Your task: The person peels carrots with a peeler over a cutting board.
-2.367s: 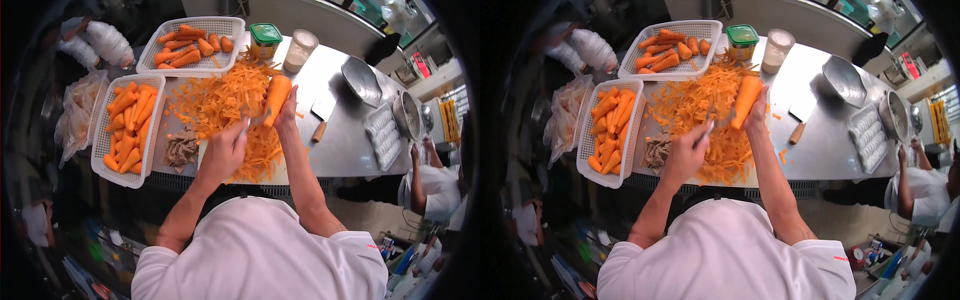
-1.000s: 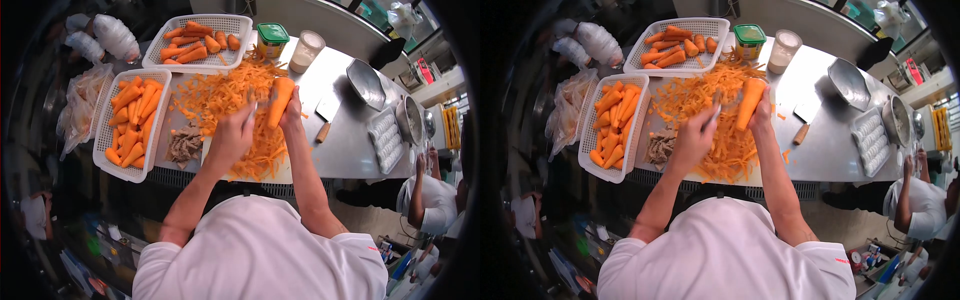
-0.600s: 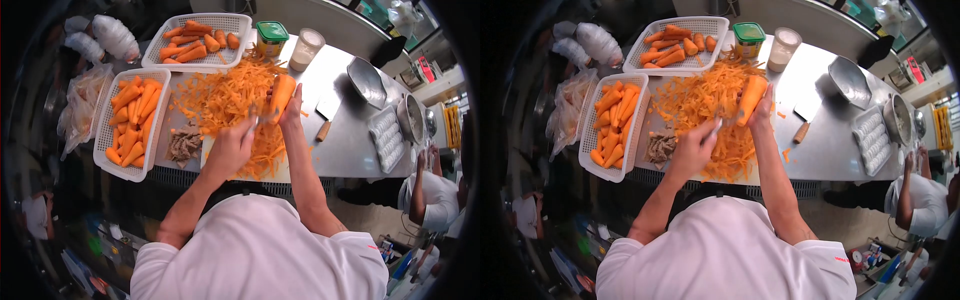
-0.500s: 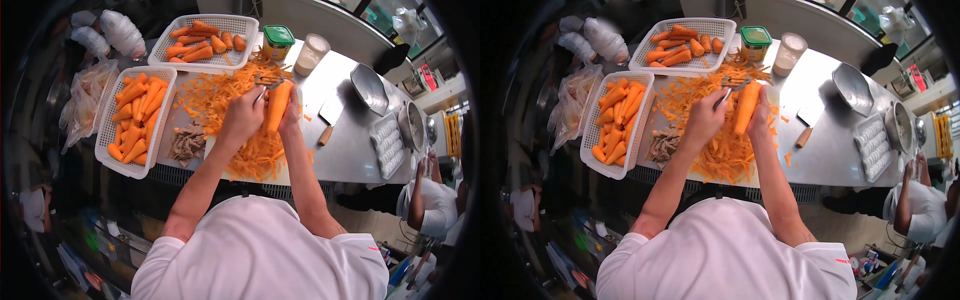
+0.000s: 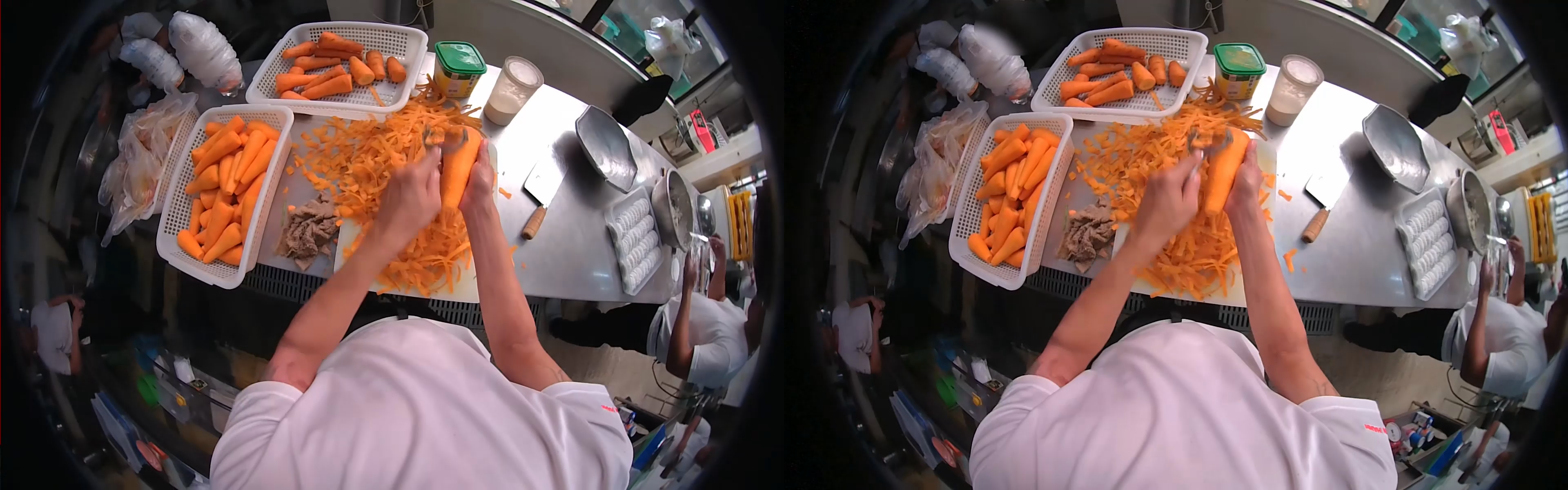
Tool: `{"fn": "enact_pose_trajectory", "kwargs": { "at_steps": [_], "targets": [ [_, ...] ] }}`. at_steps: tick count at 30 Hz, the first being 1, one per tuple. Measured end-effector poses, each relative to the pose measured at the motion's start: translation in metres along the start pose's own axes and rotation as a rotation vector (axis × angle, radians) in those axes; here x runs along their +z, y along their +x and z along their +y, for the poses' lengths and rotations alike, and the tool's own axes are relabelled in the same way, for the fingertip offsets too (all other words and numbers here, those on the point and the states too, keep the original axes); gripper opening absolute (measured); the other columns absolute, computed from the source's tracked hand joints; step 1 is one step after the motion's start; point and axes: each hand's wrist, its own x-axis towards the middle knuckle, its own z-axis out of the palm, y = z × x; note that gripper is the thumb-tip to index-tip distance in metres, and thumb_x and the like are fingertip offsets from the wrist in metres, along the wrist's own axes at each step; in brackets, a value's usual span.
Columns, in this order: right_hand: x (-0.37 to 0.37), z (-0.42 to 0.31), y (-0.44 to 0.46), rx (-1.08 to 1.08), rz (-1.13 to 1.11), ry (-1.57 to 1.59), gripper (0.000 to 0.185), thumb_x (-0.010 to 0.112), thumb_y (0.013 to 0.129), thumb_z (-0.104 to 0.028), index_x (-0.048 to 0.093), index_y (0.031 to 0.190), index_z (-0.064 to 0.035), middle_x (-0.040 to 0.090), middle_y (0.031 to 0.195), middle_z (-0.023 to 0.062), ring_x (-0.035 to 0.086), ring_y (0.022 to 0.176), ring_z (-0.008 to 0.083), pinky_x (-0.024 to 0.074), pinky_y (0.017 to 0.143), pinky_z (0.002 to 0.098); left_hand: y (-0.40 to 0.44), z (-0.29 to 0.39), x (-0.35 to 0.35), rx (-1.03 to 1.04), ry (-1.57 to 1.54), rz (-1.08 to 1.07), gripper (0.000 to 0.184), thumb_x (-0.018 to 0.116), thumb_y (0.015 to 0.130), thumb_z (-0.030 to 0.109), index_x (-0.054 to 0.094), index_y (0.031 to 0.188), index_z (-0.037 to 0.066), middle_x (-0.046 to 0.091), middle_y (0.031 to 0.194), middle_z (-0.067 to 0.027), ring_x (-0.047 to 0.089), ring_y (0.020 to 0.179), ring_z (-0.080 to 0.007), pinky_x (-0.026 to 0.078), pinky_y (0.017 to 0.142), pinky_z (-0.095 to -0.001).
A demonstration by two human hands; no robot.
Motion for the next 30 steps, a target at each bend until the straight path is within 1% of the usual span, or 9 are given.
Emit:
{"fn": "enact_pose_trajectory", "kwargs": {
  "at_steps": [2,4,5,11,13,19,23,26,30],
  "targets": [
    [-0.007,-0.004,0.009,-0.007,0.017,0.059,0.067,0.027,0.102,-0.060,0.055,0.122,-0.0029,0.067,0.101,0.0160,0.065,0.084,0.0234,0.0562,0.069,0.0347,-0.045,-0.005,-0.001,0.102,0.012,0.046,0.028,0.055,0.091,0.005,0.062,0.117,-0.003,0.062,0.080,-0.0299,0.065,0.073,-0.0426,0.050,0.063,-0.0447],
    [-0.028,-0.006,0.017,-0.017,-0.009,0.099,0.066,0.024,0.103,-0.058,0.051,0.130,-0.0046,0.066,0.105,0.0173,0.064,0.091,0.0254,0.0561,0.074,0.0375,-0.077,-0.006,-0.025,0.020,-0.047,-0.206,0.031,0.059,0.091,0.008,0.063,0.120,-0.003,0.062,0.075,-0.0231,0.064,0.061,-0.0281,0.048,0.059,-0.0358],
    [-0.035,-0.009,0.020,-0.018,0.000,0.097,0.066,0.024,0.103,-0.058,0.051,0.130,-0.0046,0.066,0.105,0.0173,0.064,0.091,0.0254,0.0561,0.074,0.0375,-0.074,-0.004,-0.025,0.017,-0.053,-0.213,0.031,0.059,0.091,0.008,0.063,0.120,-0.003,0.062,0.075,-0.0231,0.064,0.061,-0.0281,0.048,0.059,-0.0358],
    [-0.018,0.005,0.007,0.048,-0.096,-0.066,0.066,0.030,0.101,-0.060,0.051,0.127,-0.0033,0.064,0.106,0.0175,0.065,0.087,0.0262,0.0571,0.074,0.0366,0.001,0.004,-0.012,-0.100,-0.061,0.019,0.031,0.059,0.089,0.004,0.064,0.120,-0.002,0.062,0.074,-0.0225,0.064,0.062,-0.0266,0.049,0.062,-0.0356],
    [-0.003,0.003,0.008,0.025,-0.022,0.093,0.062,0.032,0.102,-0.058,0.054,0.120,-0.0033,0.065,0.091,0.0128,0.064,0.077,0.0222,0.0562,0.066,0.0338,-0.013,-0.002,0.004,0.063,0.055,0.076,0.032,0.059,0.089,0.004,0.064,0.120,-0.001,0.062,0.074,-0.0211,0.062,0.060,-0.0229,0.049,0.061,-0.0325],
    [-0.027,-0.015,0.011,-0.032,-0.037,0.069,0.063,0.026,0.104,-0.055,0.052,0.125,-0.0020,0.066,0.098,0.0172,0.065,0.084,0.0251,0.0561,0.072,0.0360,-0.064,0.017,-0.036,-0.093,-0.063,-0.161,0.032,0.057,0.089,0.004,0.063,0.120,-0.002,0.064,0.078,-0.0235,0.066,0.066,-0.0309,0.049,0.062,-0.0356],
    [-0.005,-0.002,-0.002,-0.044,-0.017,-0.111,0.062,0.023,0.105,-0.053,0.049,0.132,-0.0031,0.066,0.108,0.0200,0.065,0.093,0.0271,0.0561,0.076,0.0371,0.004,0.010,-0.013,-0.112,-0.115,0.016,0.034,0.059,0.088,0.002,0.064,0.121,-0.002,0.066,0.081,-0.0238,0.067,0.068,-0.0305,0.050,0.064,-0.0369],
    [0.000,-0.002,0.004,0.003,-0.035,-0.031,0.062,0.020,0.105,-0.052,0.049,0.133,-0.0040,0.066,0.110,0.0189,0.066,0.095,0.0267,0.0561,0.078,0.0369,-0.010,-0.001,0.006,0.085,0.076,0.083,0.033,0.060,0.087,0.002,0.064,0.120,-0.002,0.067,0.082,-0.0234,0.067,0.067,-0.0227,0.050,0.064,-0.0362],
    [-0.019,-0.007,0.013,-0.035,0.053,0.084,0.066,0.019,0.104,-0.055,0.049,0.133,-0.0040,0.065,0.110,0.0169,0.066,0.087,0.0251,0.0575,0.073,0.0363,-0.067,0.006,-0.030,0.013,0.006,-0.179,0.034,0.059,0.088,0.002,0.062,0.121,-0.004,0.065,0.080,-0.0258,0.067,0.070,-0.0317,0.050,0.064,-0.0384]
  ]
}}
